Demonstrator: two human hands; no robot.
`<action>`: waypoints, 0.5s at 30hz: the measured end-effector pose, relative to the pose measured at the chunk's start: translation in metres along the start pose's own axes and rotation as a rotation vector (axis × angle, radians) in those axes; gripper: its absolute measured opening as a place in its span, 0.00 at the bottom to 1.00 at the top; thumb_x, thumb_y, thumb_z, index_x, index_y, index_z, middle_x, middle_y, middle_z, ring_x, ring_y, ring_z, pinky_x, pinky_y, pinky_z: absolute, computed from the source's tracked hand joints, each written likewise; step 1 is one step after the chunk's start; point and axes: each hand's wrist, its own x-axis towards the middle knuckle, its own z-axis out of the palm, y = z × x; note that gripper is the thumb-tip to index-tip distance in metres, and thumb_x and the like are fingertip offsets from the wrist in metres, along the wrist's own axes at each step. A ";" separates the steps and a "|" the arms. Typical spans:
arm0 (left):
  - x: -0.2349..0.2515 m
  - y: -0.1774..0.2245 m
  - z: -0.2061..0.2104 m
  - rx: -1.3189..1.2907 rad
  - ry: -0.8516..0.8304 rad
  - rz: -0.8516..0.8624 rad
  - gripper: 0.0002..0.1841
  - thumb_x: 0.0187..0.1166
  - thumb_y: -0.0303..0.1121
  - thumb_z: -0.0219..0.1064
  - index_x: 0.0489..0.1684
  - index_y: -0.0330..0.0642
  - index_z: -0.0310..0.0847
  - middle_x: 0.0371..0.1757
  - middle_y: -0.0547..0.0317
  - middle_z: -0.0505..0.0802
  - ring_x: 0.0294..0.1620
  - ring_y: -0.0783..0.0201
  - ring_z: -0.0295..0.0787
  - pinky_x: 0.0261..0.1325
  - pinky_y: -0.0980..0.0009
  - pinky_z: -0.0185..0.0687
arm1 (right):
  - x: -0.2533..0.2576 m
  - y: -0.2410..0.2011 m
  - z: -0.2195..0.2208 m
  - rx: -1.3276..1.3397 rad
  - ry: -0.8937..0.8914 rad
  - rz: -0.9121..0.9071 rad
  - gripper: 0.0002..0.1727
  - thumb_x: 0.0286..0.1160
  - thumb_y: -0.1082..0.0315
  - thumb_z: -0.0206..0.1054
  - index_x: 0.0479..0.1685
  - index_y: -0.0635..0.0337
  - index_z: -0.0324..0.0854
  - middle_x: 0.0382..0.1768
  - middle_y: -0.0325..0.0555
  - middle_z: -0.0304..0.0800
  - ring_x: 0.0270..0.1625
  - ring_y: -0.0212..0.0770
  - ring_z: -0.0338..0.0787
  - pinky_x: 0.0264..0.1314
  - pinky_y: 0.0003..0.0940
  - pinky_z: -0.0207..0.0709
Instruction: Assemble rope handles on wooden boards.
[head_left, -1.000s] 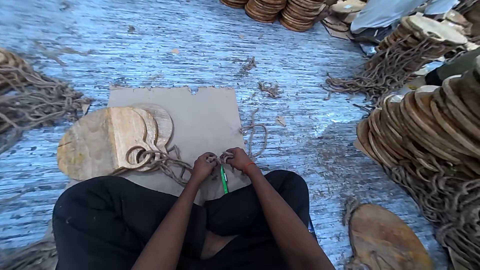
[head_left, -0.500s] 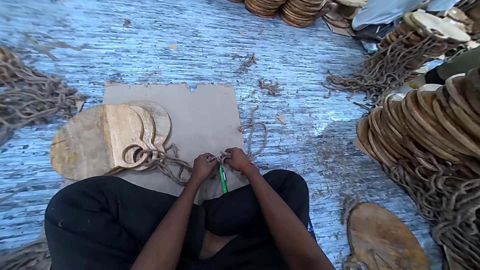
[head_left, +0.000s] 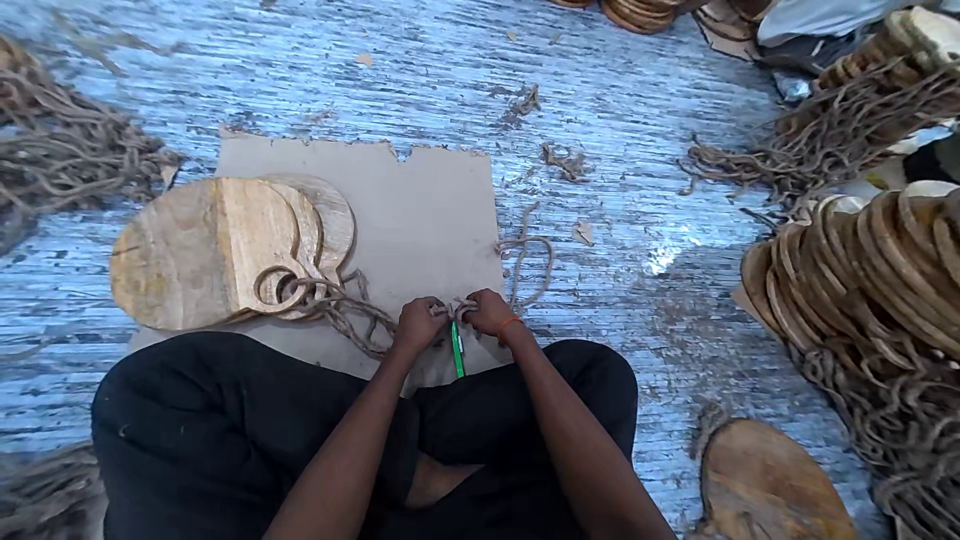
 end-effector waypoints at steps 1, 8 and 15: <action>0.000 0.001 0.000 0.000 -0.004 -0.002 0.14 0.83 0.38 0.71 0.59 0.40 0.89 0.45 0.41 0.93 0.46 0.44 0.91 0.57 0.42 0.83 | 0.000 -0.001 0.000 -0.001 -0.005 0.018 0.14 0.77 0.65 0.72 0.55 0.66 0.88 0.48 0.64 0.91 0.50 0.59 0.91 0.58 0.62 0.80; 0.001 0.002 0.003 -0.016 -0.013 0.007 0.13 0.82 0.37 0.71 0.57 0.39 0.90 0.51 0.39 0.92 0.53 0.43 0.89 0.61 0.42 0.82 | -0.009 0.014 0.021 0.092 0.183 0.044 0.14 0.72 0.66 0.75 0.49 0.67 0.87 0.35 0.64 0.90 0.33 0.62 0.90 0.35 0.62 0.82; 0.006 0.004 0.000 -0.023 -0.037 -0.007 0.15 0.82 0.37 0.72 0.58 0.37 0.89 0.55 0.37 0.89 0.56 0.42 0.88 0.62 0.43 0.82 | -0.005 0.003 0.010 0.084 0.164 0.088 0.15 0.72 0.66 0.76 0.50 0.68 0.88 0.41 0.66 0.91 0.43 0.63 0.91 0.46 0.64 0.81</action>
